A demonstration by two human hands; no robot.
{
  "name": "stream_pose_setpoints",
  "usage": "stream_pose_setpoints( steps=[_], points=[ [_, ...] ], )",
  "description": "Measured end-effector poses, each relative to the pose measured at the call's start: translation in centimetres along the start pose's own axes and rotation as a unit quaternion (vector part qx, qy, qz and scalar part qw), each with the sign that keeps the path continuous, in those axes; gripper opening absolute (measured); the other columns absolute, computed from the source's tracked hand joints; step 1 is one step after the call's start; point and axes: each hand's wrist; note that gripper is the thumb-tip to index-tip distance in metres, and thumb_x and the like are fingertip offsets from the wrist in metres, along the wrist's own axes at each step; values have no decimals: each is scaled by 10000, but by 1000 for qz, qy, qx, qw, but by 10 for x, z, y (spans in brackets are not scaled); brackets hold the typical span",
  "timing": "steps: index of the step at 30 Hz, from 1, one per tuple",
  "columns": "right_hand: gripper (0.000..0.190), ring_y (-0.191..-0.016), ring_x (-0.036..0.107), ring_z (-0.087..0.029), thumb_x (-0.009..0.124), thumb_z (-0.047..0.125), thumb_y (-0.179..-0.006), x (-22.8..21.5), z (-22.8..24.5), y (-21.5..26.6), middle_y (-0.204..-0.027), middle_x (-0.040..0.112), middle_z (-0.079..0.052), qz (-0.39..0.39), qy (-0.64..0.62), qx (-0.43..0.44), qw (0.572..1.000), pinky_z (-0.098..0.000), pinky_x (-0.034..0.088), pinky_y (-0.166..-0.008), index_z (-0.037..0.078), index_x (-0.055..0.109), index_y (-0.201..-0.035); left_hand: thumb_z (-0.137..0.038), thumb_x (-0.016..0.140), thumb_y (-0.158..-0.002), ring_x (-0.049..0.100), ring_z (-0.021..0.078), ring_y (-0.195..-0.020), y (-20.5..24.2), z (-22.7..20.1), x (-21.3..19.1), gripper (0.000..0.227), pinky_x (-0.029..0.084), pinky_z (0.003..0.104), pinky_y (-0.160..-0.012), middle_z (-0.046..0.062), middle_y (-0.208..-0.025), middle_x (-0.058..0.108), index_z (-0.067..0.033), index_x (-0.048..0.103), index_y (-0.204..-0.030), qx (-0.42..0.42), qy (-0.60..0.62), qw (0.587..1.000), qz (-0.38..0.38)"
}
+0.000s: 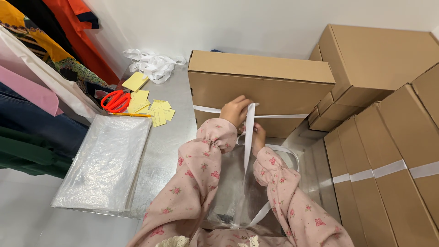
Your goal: The person wraps a white ribbon around a cardboard box, tying it into a bow. They then pick up a yellow sticky note and a pencil, write on the note, and place it on the box.
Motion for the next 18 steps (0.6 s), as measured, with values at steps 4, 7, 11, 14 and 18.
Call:
stream_pose_setpoints(
  steps=[4, 7, 11, 14, 18],
  points=[
    [326, -899, 741, -303, 810, -13, -829, -12, -15, -4, -1002, 723, -226, 11, -21, 1, 1000, -462, 625, -848, -38, 667, -1121, -230, 560, -965, 710, 231, -812, -14, -16, -27, 139, 612, 387, -719, -68, -835, 602, -327, 652, -1002, -1, 52, 999, 1],
    [348, -938, 750, -260, 868, 176, -846, -12, -4, 3, -1008, 755, -188, 14, 57, -2, 998, -407, 576, -898, 5, 694, -1095, -200, 552, -977, 707, 245, -845, -38, -38, -56, 165, 607, 404, -727, -55, -839, 627, -321, 654, -1023, 12, 90, 996, -14],
    [380, -925, 738, -241, 876, 162, -809, -13, -12, 0, -961, 724, -152, -4, 43, 31, 999, -362, 592, -861, 11, 683, -1099, -144, 607, -922, 715, 319, -806, -73, -67, -94, 175, 613, 455, -730, -29, -938, 663, -273, 677, -1016, 93, -53, 994, -5],
    [316, -895, 731, -202, 872, 215, -832, -13, -13, -2, -909, 702, -91, -6, 66, 39, 997, -302, 599, -819, 53, 705, -1046, -151, 644, -890, 711, 305, -820, -102, -55, -89, 140, 603, 425, -718, -37, -958, 627, -262, 691, -962, 134, -91, 987, -9],
    [314, -847, 733, -203, 899, 253, -808, 0, 13, 25, -872, 720, -124, -20, 98, 24, 995, -295, 602, -747, 58, 738, -994, -265, 694, -886, 638, 242, -1072, -139, -21, -79, 61, 497, 448, -859, -98, -1099, 569, -304, 732, -913, 82, -36, 993, 74]
  ],
)
Point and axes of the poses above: each hand's wrist, its own y-axis away from the middle knuckle, its own x-axis out of the palm, z = x × y
